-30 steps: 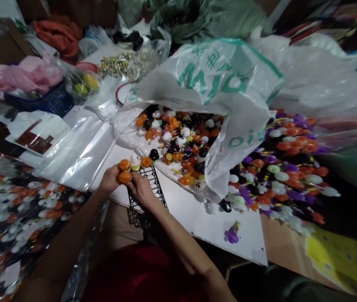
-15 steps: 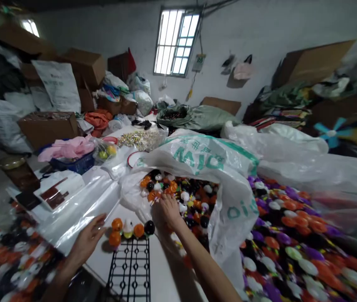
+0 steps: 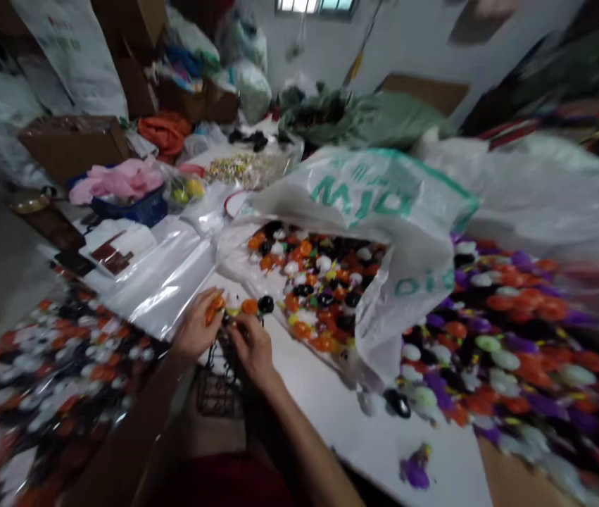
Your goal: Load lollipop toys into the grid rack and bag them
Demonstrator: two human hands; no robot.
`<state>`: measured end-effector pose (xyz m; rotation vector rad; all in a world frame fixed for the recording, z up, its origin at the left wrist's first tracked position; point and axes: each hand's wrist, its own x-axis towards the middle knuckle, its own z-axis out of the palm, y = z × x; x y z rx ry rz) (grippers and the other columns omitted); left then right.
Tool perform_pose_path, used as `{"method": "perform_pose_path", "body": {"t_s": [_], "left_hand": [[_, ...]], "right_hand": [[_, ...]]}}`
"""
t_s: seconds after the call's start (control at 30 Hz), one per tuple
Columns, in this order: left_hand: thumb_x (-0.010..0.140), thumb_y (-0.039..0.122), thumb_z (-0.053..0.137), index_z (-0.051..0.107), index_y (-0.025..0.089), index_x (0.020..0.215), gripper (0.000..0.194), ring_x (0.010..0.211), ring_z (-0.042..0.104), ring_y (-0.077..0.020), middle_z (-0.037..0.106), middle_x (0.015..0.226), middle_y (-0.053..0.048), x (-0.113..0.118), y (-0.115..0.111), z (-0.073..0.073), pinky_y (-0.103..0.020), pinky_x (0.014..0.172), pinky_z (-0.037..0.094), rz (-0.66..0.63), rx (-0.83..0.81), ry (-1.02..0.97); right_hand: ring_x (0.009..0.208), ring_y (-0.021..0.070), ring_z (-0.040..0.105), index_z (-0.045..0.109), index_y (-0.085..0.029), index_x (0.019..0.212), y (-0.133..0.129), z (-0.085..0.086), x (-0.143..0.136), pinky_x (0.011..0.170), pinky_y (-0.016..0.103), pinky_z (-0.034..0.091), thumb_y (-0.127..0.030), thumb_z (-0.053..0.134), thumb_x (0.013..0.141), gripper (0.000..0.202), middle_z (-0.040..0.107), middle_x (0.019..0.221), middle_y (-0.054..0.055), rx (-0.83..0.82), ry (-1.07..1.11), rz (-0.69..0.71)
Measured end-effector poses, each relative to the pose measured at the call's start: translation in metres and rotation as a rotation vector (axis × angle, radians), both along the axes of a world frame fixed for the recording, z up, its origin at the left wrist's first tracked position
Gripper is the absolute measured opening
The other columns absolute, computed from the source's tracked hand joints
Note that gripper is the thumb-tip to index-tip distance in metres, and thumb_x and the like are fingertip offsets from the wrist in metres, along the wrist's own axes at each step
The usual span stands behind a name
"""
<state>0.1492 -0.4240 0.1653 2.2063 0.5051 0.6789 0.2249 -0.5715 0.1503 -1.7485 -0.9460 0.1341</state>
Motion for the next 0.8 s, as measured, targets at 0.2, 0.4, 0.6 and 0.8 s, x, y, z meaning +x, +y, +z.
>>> {"method": "perform_pose_path", "body": {"t_s": [0.2,0.4,0.6,0.8], "left_hand": [[0.081,0.039,0.066,0.067,0.022,0.120,0.043,0.135,0.050,-0.0288,0.050,0.145,-0.013,-0.014,-0.008,0.009,-0.042,0.114,0.042,-0.079,0.048,0.061],[0.088,0.035,0.059,0.072,0.018,0.095,0.023,0.125,0.058,-0.0255,0.058,0.136,-0.014,-0.009,-0.015,0.000,-0.039,0.108,0.047,-0.018,0.137,0.000],[0.085,0.031,0.060,0.070,0.018,0.092,0.018,0.120,0.061,-0.0250,0.061,0.130,-0.013,-0.005,-0.013,0.003,-0.039,0.104,0.050,0.007,0.211,0.014],[0.085,0.023,0.055,0.066,0.020,0.092,0.014,0.120,0.061,-0.0246,0.063,0.126,-0.012,-0.003,-0.017,0.007,-0.040,0.104,0.050,0.026,0.235,0.060]], "right_hand": [[0.101,0.0220,0.065,0.064,-0.021,0.110,0.018,-0.010,-0.002,0.091,0.035,0.052,-0.024,0.049,0.093,0.022,0.070,0.106,0.009,-0.079,0.030,0.051],[0.104,0.0201,0.064,0.061,-0.017,0.119,-0.028,0.005,0.018,0.092,0.031,0.051,-0.020,0.045,0.097,0.028,0.069,0.112,0.011,-0.247,-0.116,0.066],[0.102,0.0248,0.062,0.061,-0.009,0.119,-0.044,0.026,0.092,0.082,0.031,0.047,-0.009,0.038,0.096,0.032,0.066,0.112,0.017,-1.033,-0.354,-0.184],[0.104,0.0272,0.058,0.063,-0.012,0.114,-0.056,0.027,0.057,0.085,0.035,0.044,-0.007,0.043,0.093,0.029,0.065,0.113,0.016,-1.027,-0.669,0.080]]}}
